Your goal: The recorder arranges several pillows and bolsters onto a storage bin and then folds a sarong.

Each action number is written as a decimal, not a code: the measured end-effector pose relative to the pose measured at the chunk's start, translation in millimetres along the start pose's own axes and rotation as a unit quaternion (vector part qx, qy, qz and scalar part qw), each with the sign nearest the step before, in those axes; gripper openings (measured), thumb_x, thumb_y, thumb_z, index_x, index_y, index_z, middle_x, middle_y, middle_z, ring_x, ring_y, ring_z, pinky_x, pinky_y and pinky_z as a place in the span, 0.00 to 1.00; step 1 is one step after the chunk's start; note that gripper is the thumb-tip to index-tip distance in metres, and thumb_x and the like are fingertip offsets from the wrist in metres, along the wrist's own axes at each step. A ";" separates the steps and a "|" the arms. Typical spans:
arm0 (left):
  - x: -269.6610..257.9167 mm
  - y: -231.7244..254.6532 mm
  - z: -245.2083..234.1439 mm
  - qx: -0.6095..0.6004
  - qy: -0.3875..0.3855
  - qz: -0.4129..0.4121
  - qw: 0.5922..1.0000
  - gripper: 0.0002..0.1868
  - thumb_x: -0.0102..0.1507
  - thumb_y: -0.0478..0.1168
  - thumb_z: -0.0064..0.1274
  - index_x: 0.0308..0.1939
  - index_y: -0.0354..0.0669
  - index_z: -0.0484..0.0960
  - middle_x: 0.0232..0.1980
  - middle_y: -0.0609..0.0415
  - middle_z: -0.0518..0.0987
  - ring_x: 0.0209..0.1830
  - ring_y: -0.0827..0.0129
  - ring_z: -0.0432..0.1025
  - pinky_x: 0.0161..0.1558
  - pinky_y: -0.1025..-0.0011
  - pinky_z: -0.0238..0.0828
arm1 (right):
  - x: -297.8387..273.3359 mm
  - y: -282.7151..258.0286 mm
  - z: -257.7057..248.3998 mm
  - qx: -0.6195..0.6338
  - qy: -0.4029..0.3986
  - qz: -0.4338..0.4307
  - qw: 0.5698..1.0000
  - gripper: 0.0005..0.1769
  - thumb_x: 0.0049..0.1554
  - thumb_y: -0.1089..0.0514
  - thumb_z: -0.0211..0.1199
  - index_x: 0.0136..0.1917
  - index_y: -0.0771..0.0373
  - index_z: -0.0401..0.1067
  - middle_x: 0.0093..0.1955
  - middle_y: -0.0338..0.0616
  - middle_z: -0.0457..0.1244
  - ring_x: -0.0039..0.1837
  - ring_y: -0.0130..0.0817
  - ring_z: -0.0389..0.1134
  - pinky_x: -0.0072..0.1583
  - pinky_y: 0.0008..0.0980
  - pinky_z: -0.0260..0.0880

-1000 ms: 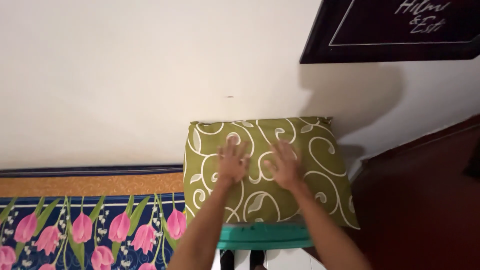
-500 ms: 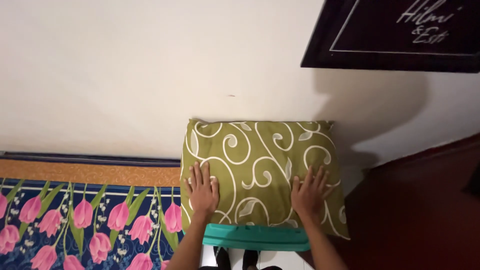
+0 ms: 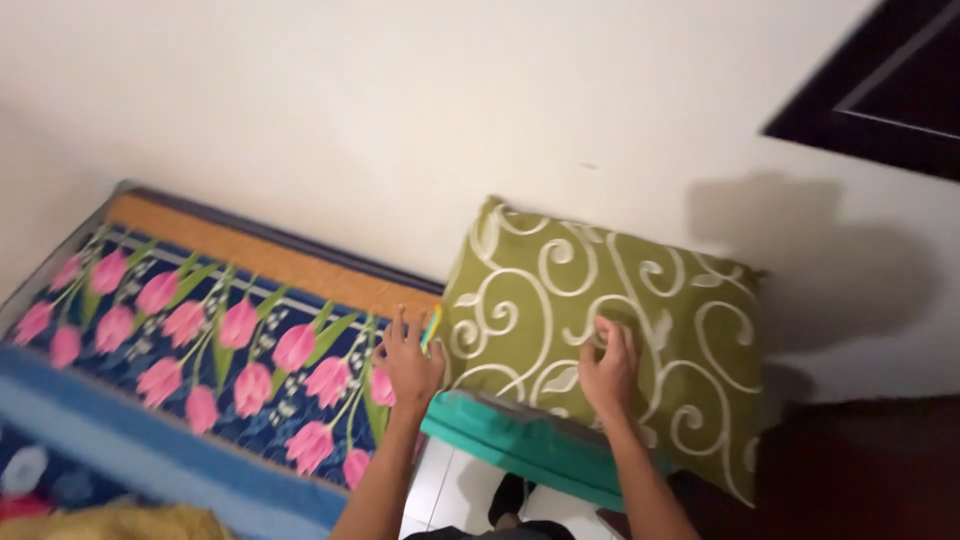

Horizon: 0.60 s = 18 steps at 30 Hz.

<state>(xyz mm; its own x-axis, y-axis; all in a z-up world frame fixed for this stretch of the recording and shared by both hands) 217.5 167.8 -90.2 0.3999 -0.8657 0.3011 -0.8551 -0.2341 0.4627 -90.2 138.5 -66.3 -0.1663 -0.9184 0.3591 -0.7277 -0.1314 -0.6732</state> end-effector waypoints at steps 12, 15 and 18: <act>-100.5 -187.3 -197.9 -0.058 0.128 -0.128 0.982 0.23 0.57 0.39 0.56 0.57 0.53 0.82 0.63 0.53 0.76 0.65 0.59 0.67 0.61 0.52 0.53 | -110.1 -164.9 99.8 0.144 -0.158 -0.134 0.968 0.18 0.53 0.63 0.65 0.58 0.61 0.74 0.53 0.49 0.67 0.54 0.45 0.69 0.57 0.43 0.69; -142.7 -231.5 -230.1 -0.043 0.155 -0.170 0.972 0.23 0.55 0.39 0.56 0.56 0.53 0.82 0.63 0.52 0.76 0.66 0.58 0.67 0.60 0.52 0.53 | -150.0 -202.7 117.8 0.188 -0.191 -0.172 0.948 0.16 0.52 0.62 0.66 0.55 0.62 0.75 0.52 0.47 0.67 0.52 0.42 0.70 0.57 0.42 0.69; -180.4 -260.7 -265.9 -0.031 0.183 -0.205 0.961 0.22 0.54 0.38 0.56 0.54 0.53 0.83 0.63 0.52 0.76 0.65 0.57 0.67 0.61 0.51 0.53 | -187.5 -240.3 131.2 0.190 -0.239 -0.160 0.939 0.15 0.52 0.62 0.66 0.55 0.62 0.75 0.51 0.49 0.67 0.50 0.42 0.70 0.54 0.40 0.70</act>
<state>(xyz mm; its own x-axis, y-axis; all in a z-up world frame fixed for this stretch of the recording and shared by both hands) 456.1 502.7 -43.4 0.7980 -0.4904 0.3504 -0.5842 -0.4862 0.6499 203.2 293.3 -56.8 0.4036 -0.8598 0.3128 -0.3851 -0.4697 -0.7944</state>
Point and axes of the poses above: each hand's wrist, its own x-axis towards the middle knuckle, its own z-axis out of the palm, y = z × x, the point moved 1 cm from there along x, towards the middle knuckle
